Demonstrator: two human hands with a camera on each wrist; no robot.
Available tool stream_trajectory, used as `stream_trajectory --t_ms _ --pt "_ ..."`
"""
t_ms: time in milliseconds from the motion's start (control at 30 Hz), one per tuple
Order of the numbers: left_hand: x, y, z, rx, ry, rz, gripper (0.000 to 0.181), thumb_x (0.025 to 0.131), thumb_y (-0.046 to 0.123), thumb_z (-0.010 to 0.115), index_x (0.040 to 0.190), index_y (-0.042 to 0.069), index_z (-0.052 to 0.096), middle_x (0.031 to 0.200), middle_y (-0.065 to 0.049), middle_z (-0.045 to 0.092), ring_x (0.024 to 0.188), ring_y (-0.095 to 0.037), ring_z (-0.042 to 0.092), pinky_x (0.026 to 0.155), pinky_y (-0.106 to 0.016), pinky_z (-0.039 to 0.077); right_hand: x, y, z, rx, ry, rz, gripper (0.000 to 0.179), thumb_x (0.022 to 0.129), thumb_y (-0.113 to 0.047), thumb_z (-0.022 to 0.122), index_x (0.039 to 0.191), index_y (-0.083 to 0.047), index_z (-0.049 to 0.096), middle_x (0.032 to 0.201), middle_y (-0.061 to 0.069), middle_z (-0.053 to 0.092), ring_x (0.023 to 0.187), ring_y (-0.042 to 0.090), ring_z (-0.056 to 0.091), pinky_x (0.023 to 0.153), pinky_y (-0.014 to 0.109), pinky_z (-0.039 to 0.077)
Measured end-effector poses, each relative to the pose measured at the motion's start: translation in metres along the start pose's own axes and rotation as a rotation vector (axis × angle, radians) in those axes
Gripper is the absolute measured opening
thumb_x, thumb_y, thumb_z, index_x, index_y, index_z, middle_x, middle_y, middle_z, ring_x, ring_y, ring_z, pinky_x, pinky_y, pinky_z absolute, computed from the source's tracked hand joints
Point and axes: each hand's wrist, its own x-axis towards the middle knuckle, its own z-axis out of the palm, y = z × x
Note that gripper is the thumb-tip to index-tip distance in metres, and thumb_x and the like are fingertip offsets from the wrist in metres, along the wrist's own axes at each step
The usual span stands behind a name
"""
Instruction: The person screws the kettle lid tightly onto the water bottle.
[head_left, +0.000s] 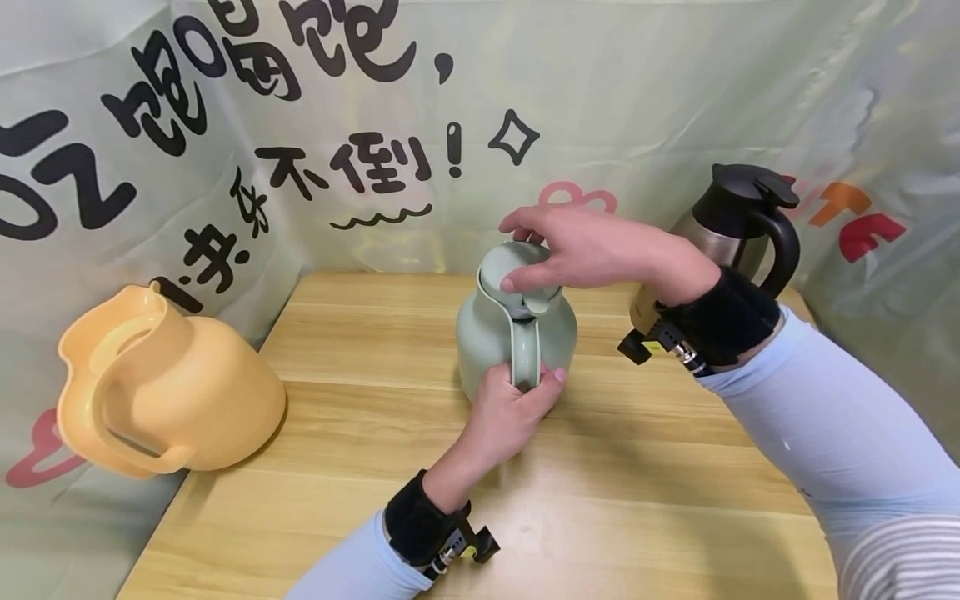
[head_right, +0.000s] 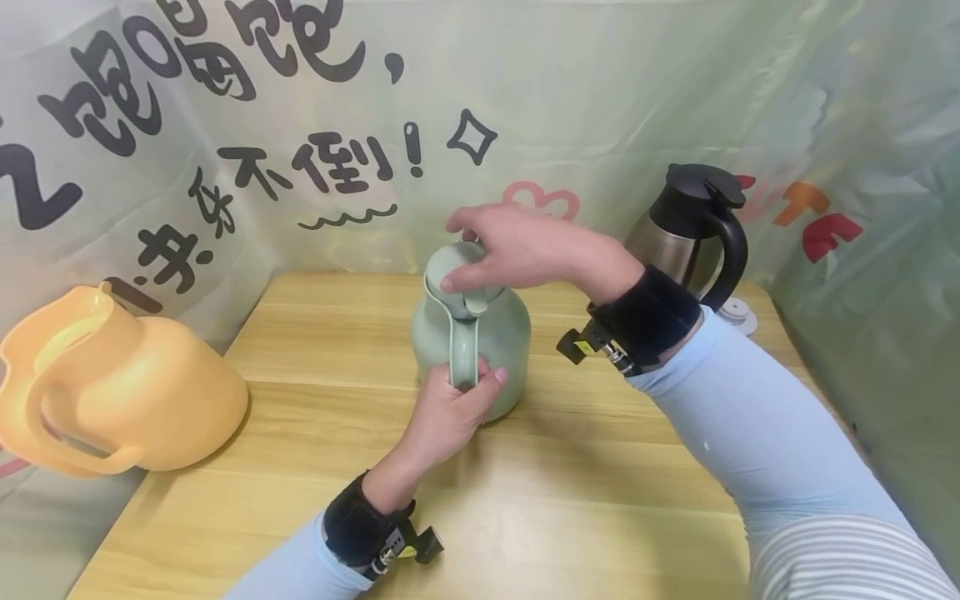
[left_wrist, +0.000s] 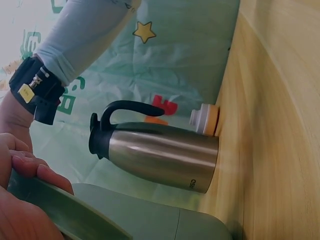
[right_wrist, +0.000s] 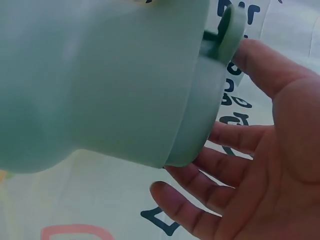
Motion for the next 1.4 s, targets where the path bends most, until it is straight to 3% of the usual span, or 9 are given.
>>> stream_trajectory --t_ms 333,533,667,800,933,1000,1167,1267,1400 --pt "0.0 -0.001 0.001 0.002 0.013 -0.014 0.033 0.099 0.034 0.069 0.077 0.011 0.061 0.061 0.007 0.043 0.057 -0.006 0.042 0.056 -0.026 0.038 -0.007 0.004 -0.006 -0.082 0.027 0.047 0.076 0.094 -0.058 0.074 0.15 -0.011 0.054 0.128 0.007 0.066 0.126 0.028 0.056 0.102 0.054 0.034" --pt "0.0 0.0 0.001 -0.014 0.009 -0.015 0.033 0.1 0.033 0.069 0.076 0.011 0.06 0.061 0.007 0.042 0.057 -0.007 0.042 0.057 -0.025 0.038 -0.011 0.009 -0.008 0.076 -0.09 -0.04 0.078 0.095 -0.036 0.078 0.162 -0.026 0.039 0.141 0.0 0.061 0.105 0.02 0.064 0.102 0.04 0.048" --pt "0.0 -0.001 0.0 -0.024 0.008 -0.009 0.032 0.1 0.031 0.069 0.076 0.011 0.06 0.061 0.008 0.041 0.058 -0.007 0.041 0.057 -0.025 0.037 -0.01 0.011 -0.005 0.107 -0.136 -0.072 0.084 0.09 -0.023 0.078 0.163 -0.025 0.036 0.147 0.0 0.059 0.122 0.017 0.061 0.108 0.041 0.048" --pt "0.0 -0.001 0.001 -0.023 0.009 -0.004 0.033 0.1 0.031 0.069 0.077 0.011 0.059 0.061 0.007 0.042 0.058 -0.007 0.042 0.057 -0.025 0.038 -0.009 0.012 -0.002 0.087 -0.096 -0.077 0.082 0.092 -0.032 0.081 0.161 -0.016 0.04 0.149 0.004 0.058 0.13 0.019 0.058 0.113 0.043 0.045" --pt "0.0 -0.001 0.001 -0.011 0.009 -0.008 0.033 0.1 0.033 0.069 0.077 0.011 0.06 0.061 0.007 0.043 0.058 -0.007 0.042 0.057 -0.025 0.038 -0.01 0.012 0.0 0.009 -0.027 -0.057 0.088 0.09 -0.046 0.083 0.158 -0.008 0.041 0.141 0.009 0.064 0.124 0.021 0.062 0.106 0.044 0.046" --pt "0.0 -0.001 0.001 -0.009 0.007 -0.01 0.033 0.1 0.034 0.069 0.077 0.011 0.06 0.061 0.007 0.042 0.058 -0.007 0.042 0.057 -0.025 0.038 -0.012 0.011 -0.001 -0.052 -0.006 -0.042 0.09 0.089 -0.049 0.083 0.157 -0.007 0.042 0.133 0.01 0.068 0.119 0.022 0.063 0.107 0.047 0.039" --pt "0.0 -0.001 0.002 -0.014 0.001 -0.001 0.033 0.1 0.032 0.068 0.076 0.011 0.06 0.061 0.007 0.041 0.057 -0.006 0.041 0.056 -0.025 0.037 -0.019 0.009 -0.004 -0.118 -0.009 0.02 0.097 0.086 -0.055 0.084 0.158 -0.008 0.039 0.122 0.011 0.066 0.106 0.025 0.062 0.111 0.051 0.032" --pt "0.0 -0.001 0.001 -0.013 0.0 0.007 0.033 0.1 0.031 0.068 0.076 0.011 0.059 0.06 0.007 0.042 0.057 -0.006 0.041 0.056 -0.025 0.037 -0.022 0.009 -0.005 -0.091 0.001 -0.002 0.102 0.085 -0.053 0.086 0.16 -0.008 0.034 0.132 0.013 0.062 0.118 0.028 0.06 0.114 0.052 0.027" --pt "-0.001 -0.001 0.0 -0.008 -0.002 0.005 0.031 0.1 0.031 0.068 0.076 0.012 0.059 0.061 0.007 0.042 0.057 -0.007 0.041 0.057 -0.025 0.038 -0.02 0.01 -0.001 -0.009 -0.01 -0.074 0.095 0.088 -0.038 0.084 0.162 -0.01 0.03 0.152 0.014 0.053 0.121 0.022 0.064 0.115 0.045 0.036"
